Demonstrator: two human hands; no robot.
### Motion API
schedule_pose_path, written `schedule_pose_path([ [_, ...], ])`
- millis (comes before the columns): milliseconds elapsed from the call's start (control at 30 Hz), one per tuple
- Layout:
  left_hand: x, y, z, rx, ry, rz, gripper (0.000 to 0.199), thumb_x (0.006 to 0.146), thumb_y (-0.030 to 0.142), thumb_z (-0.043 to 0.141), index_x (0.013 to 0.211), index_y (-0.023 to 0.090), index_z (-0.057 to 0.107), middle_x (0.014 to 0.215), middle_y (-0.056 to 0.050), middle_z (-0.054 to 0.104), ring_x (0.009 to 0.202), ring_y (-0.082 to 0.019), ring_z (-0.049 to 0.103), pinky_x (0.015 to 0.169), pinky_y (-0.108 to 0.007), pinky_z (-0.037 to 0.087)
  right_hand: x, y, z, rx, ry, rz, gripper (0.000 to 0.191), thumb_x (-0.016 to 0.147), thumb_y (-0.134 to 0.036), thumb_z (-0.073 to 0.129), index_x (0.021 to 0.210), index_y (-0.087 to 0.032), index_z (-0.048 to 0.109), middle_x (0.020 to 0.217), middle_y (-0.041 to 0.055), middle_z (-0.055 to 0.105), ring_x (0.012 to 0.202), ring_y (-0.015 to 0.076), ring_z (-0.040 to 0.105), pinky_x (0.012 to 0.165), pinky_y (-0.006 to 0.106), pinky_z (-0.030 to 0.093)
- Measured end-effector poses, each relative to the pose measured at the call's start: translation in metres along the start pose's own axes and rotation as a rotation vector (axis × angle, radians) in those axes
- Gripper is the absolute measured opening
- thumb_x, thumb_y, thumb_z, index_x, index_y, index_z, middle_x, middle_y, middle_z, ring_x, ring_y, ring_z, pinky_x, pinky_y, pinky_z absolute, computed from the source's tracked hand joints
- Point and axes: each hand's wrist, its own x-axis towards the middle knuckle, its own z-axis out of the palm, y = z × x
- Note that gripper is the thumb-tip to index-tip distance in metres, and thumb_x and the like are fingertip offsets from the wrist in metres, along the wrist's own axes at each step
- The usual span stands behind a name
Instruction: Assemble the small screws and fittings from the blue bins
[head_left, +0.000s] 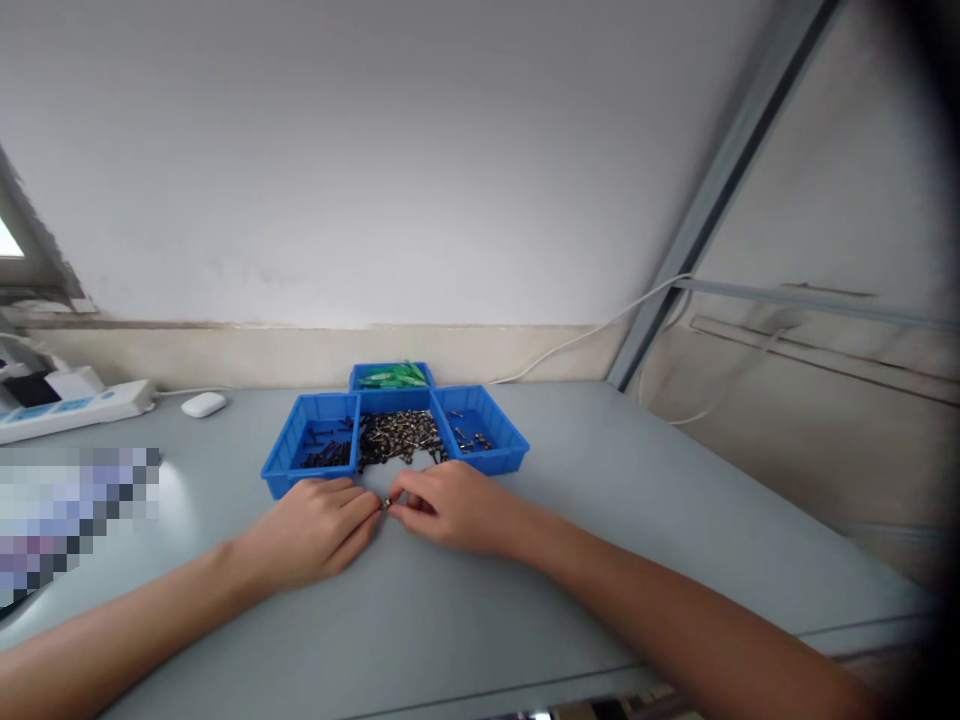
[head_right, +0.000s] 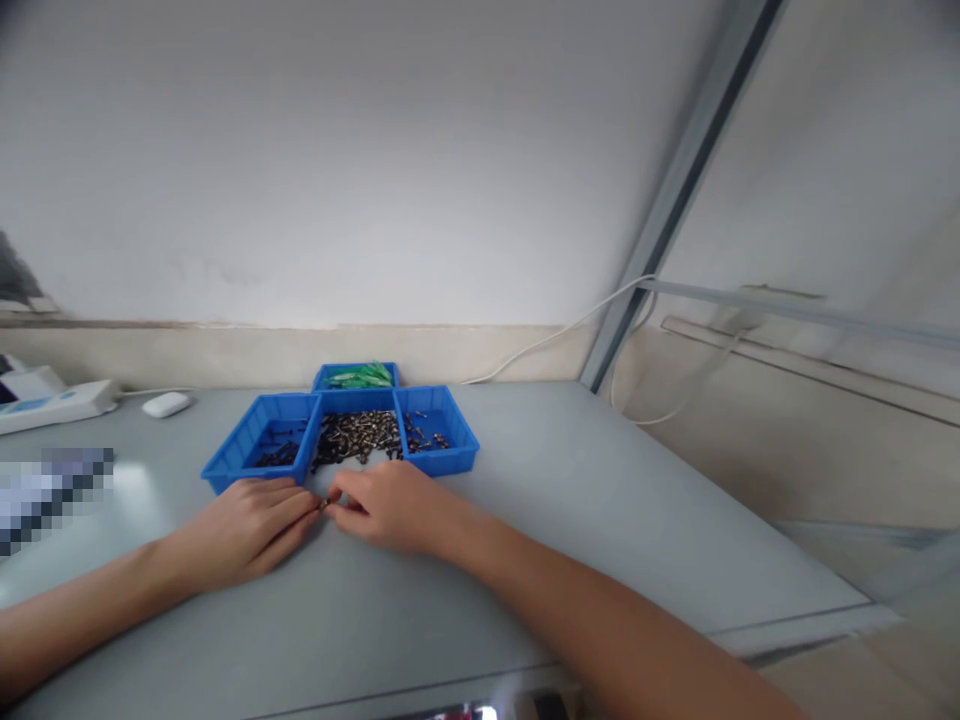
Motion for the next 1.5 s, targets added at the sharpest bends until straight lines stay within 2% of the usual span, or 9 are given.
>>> schedule_pose_path([
  [400, -0.0030, -0.0015, 0.0041, 0.005, -0.033, -0.021, 0.032, 0.097, 0.024, 0.030, 0.076, 0.017, 0.053, 0.065, 0.000, 0.057, 0.056, -0.015, 0.055, 0.053, -0.028, 0.041, -0.0011, 0.0006, -0.0001, -0.083, -0.037, -0.041, 0.018, 0.090, -0.030, 0.045, 0.093, -0.019, 0.059, 0.073, 0.0025, 0.064, 0.067, 0.0150, 0.058, 0.060, 0.024, 0.036],
  [900, -0.0037, -0.0033, 0.0074, -0.020, 0.076, -0.021, 0.029, 0.098, 0.030, 0.035, 0.082, 0.016, 0.055, 0.067, 0.000, 0.061, 0.059, -0.014, 0.061, 0.055, -0.025, 0.046, -0.0005, 0.0015, 0.0013, -0.004, -0.061, -0.043, 0.019, 0.091, -0.030, 0.045, 0.088, -0.017, 0.059, 0.073, 0.0016, 0.064, 0.066, 0.0133, 0.057, 0.060, 0.023, 0.036],
  [1233, -0.0030, -0.0029, 0.0063, 0.021, 0.133, 0.051, 0.027, 0.098, 0.027, 0.036, 0.084, 0.016, 0.056, 0.065, 0.000, 0.060, 0.056, -0.013, 0.059, 0.052, -0.025, 0.045, 0.0016, 0.0002, -0.0004, 0.124, -0.053, 0.013, 0.024, 0.090, -0.037, 0.048, 0.087, -0.018, 0.062, 0.070, -0.0001, 0.064, 0.064, 0.0114, 0.056, 0.056, 0.021, 0.035],
  [1500, -0.0027, -0.0036, 0.0080, 0.003, 0.148, 0.065, 0.026, 0.098, 0.027, 0.037, 0.085, 0.016, 0.056, 0.065, 0.000, 0.060, 0.057, -0.013, 0.059, 0.052, -0.025, 0.043, 0.0009, -0.0011, 0.0032, 0.142, -0.026, 0.029, 0.016, 0.086, -0.029, 0.051, 0.081, -0.018, 0.061, 0.066, -0.0014, 0.062, 0.061, 0.0102, 0.055, 0.056, 0.020, 0.034],
])
